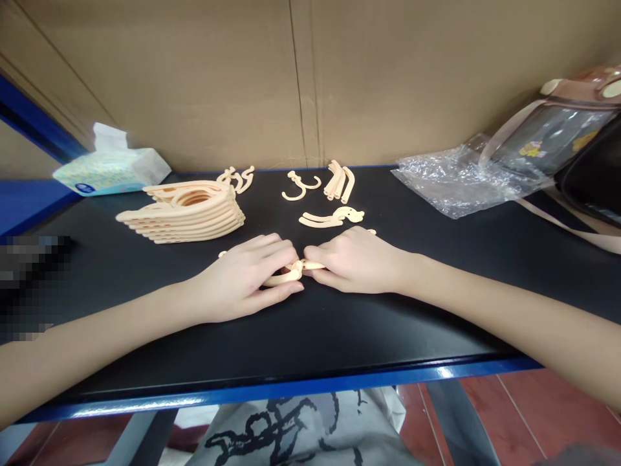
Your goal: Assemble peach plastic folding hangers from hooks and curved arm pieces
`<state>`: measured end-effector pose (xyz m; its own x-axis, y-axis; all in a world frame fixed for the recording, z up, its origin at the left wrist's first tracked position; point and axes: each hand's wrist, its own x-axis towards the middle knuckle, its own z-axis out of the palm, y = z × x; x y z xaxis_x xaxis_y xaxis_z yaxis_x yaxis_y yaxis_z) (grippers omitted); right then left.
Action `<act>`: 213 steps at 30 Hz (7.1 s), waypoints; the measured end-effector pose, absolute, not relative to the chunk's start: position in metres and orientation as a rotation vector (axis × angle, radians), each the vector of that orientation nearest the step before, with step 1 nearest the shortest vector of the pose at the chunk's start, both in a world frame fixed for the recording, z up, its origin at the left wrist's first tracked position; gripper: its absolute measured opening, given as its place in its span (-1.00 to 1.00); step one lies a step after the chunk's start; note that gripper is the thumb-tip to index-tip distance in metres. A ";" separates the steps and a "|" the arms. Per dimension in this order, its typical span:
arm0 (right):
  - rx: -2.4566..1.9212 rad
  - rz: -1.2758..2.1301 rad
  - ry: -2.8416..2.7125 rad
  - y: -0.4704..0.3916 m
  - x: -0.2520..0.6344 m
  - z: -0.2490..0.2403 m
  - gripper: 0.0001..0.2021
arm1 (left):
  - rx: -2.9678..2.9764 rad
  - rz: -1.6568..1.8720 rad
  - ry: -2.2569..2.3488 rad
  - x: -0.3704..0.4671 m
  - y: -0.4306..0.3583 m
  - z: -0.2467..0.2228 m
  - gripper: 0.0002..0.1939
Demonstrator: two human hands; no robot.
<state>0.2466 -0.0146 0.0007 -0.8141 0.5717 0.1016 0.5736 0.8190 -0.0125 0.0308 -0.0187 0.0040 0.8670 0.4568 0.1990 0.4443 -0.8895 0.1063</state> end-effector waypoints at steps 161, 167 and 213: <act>-0.908 -0.076 -2.898 -0.014 0.247 -0.001 -0.71 | 3.010 0.337 0.727 0.030 -0.019 0.002 -0.74; -0.892 -0.079 -2.898 -0.014 0.247 -0.001 -0.71 | 3.011 0.332 0.726 0.030 -0.018 0.002 -0.74; -0.884 -0.068 -2.905 -0.014 0.248 0.000 -0.80 | 3.029 0.362 0.724 0.031 -0.018 0.001 -0.74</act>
<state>0.2477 -0.0138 0.0001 -0.8256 0.5529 0.1126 0.5576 0.8300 0.0126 0.0308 -0.0179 0.0009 0.8667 0.4468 0.2219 0.4454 -0.8934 0.0590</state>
